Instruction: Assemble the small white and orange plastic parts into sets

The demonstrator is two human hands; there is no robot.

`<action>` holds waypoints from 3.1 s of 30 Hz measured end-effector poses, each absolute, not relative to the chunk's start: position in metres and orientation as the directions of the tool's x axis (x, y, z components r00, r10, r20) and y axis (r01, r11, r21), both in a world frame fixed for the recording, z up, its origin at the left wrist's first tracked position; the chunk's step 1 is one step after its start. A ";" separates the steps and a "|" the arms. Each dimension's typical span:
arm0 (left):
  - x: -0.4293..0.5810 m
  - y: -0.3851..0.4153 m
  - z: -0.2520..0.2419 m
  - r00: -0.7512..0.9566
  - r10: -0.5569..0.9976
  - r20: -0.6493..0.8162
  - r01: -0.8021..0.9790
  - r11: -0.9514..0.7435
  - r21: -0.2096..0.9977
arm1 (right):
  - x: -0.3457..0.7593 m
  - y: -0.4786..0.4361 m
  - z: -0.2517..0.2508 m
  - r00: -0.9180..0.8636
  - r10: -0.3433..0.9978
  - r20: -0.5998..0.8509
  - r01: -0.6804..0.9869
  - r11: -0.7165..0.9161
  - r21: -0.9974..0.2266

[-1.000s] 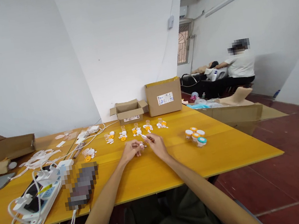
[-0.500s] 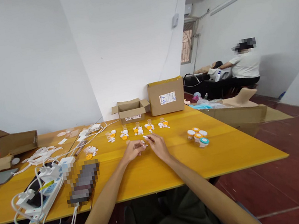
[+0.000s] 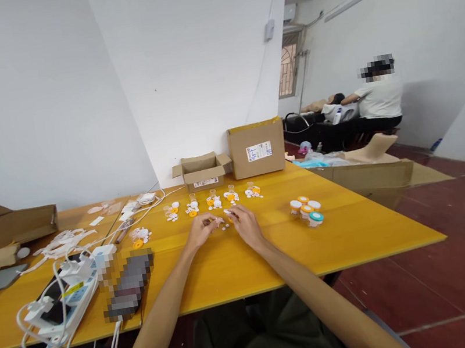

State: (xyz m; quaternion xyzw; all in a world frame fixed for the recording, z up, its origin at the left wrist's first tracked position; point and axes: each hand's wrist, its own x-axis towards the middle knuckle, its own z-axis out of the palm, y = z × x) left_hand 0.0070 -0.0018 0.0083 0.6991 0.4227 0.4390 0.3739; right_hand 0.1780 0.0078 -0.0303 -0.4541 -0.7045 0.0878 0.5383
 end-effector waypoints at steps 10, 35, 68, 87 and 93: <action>0.002 0.005 0.008 0.187 0.886 0.424 0.292 -0.463 0.837 | 0.180 0.011 -0.038 -0.063 0.768 0.637 0.702 0.488 -0.519; 0.001 0.001 0.004 0.316 0.823 0.471 0.637 -0.552 0.538 | 0.179 0.005 -0.033 -0.151 0.770 0.620 0.769 0.486 -0.416; 0.001 -0.005 0.002 0.490 0.775 0.399 0.722 -0.618 0.312 | 0.169 0.012 -0.027 -0.269 0.867 0.419 0.887 0.392 -0.242; 0.001 0.005 0.007 0.165 0.888 0.429 0.650 -0.425 0.630 | 0.161 0.003 -0.027 -0.272 0.787 0.554 0.272 0.615 -0.740; 0.002 0.006 0.006 0.192 0.893 0.406 0.618 -0.432 0.658 | 0.162 0.008 -0.027 -0.237 0.844 0.480 0.119 0.516 -0.848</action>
